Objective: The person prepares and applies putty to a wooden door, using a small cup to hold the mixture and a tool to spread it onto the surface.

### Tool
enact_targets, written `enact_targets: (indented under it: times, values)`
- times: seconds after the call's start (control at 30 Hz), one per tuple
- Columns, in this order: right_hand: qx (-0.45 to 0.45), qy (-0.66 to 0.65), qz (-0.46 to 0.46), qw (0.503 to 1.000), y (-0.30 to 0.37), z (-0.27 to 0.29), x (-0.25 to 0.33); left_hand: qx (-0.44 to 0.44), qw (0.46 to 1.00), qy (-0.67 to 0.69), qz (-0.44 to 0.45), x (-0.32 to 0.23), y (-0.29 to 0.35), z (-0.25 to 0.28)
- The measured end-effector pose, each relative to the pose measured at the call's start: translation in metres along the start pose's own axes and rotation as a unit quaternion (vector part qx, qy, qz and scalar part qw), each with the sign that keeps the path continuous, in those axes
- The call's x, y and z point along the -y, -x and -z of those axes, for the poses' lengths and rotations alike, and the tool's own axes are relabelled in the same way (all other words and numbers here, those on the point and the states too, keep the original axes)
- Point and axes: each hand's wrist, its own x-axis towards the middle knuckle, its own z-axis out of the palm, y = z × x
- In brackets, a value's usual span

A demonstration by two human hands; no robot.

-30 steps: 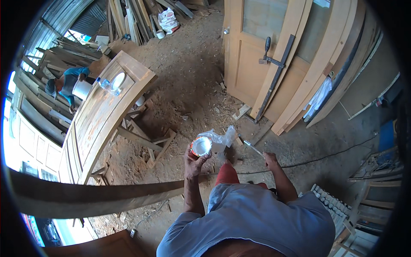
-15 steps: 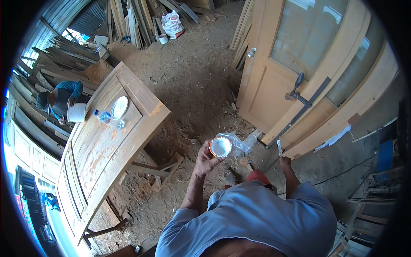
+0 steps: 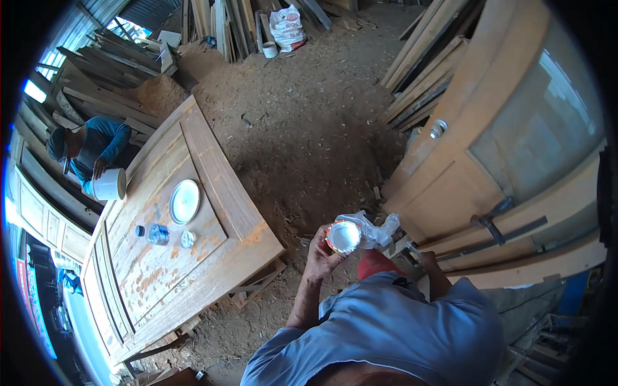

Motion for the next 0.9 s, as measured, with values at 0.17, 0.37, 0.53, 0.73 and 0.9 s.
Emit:
enact_targets:
  times: [0.17, 0.37, 0.53, 0.73, 0.9]
  values:
    - [-0.017, -0.011, 0.065, 0.998, -0.155, 0.045, 0.073, -0.005, 0.999, 0.04, 0.001, -0.028, -0.146, 0.006]
    - [0.043, -0.034, -0.091, 0.994, -0.242, 0.137, 0.425, -0.109, 0.993, -0.003, -0.052, -0.07, -0.255, 0.041]
    - [-0.035, 0.082, 0.063, 0.994, -0.363, 0.134, 0.545, -0.153, 0.986, -0.034, -0.05, -0.103, -0.339, 0.083]
    - [0.113, -0.223, -0.022, 0.968, -0.52, 0.093, 0.574, -0.173, 0.982, 0.014, -0.067, -0.127, -0.45, 0.157]
    - [0.063, -0.011, 0.035, 0.997, -0.542, 0.104, 0.58, -0.169, 0.985, -0.02, -0.042, -0.143, -0.55, 0.25]
